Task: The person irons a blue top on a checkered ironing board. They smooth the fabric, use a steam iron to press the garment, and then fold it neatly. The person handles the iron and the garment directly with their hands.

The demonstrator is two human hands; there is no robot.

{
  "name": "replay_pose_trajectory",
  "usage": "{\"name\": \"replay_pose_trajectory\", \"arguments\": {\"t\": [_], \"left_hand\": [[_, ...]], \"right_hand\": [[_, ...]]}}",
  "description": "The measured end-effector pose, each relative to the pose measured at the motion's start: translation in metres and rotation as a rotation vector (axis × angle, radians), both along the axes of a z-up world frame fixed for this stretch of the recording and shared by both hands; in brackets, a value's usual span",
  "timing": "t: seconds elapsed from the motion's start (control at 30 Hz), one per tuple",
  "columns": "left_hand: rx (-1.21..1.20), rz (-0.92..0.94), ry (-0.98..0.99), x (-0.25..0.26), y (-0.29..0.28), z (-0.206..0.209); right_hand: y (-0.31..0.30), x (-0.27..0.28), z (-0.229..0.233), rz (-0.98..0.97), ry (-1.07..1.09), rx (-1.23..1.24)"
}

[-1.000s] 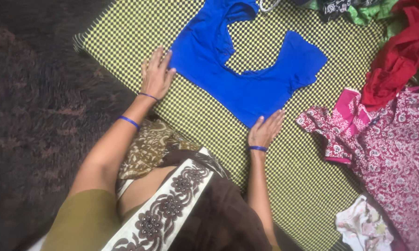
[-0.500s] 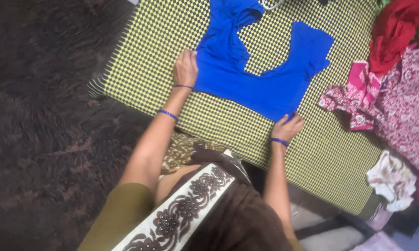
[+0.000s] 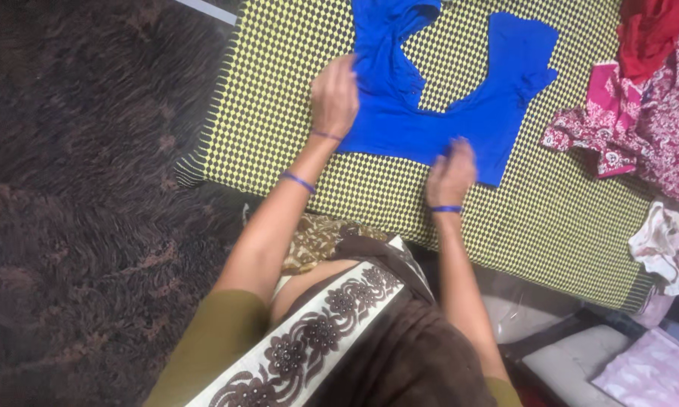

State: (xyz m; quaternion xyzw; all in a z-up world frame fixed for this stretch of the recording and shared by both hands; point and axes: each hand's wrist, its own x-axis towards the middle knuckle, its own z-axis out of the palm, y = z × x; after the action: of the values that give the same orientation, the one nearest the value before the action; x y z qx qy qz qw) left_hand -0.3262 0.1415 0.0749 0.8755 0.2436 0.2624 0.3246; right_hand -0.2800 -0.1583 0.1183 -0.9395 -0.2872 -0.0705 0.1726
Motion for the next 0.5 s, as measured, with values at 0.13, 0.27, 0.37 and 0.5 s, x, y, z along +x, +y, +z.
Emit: {"name": "replay_pose_trajectory", "arguments": {"t": [0.13,0.27,0.37,0.5], "left_hand": [[0.253,-0.241,0.227,0.029,0.02,-0.012],[0.267,-0.273,0.233,0.029,0.052,-0.017],[0.202,-0.234,0.217,0.029,0.059,-0.022],[-0.059,-0.056,0.217,0.052,0.053,-0.03]], "right_hand": [[0.087,-0.027,0.015,0.497,0.139,-0.035],[0.143,-0.061,0.023,0.613,0.259,-0.092],[0.148,-0.069,0.022,0.573,0.185,0.002],[0.157,-0.066,0.001,0.42,0.378,-0.176]]}}
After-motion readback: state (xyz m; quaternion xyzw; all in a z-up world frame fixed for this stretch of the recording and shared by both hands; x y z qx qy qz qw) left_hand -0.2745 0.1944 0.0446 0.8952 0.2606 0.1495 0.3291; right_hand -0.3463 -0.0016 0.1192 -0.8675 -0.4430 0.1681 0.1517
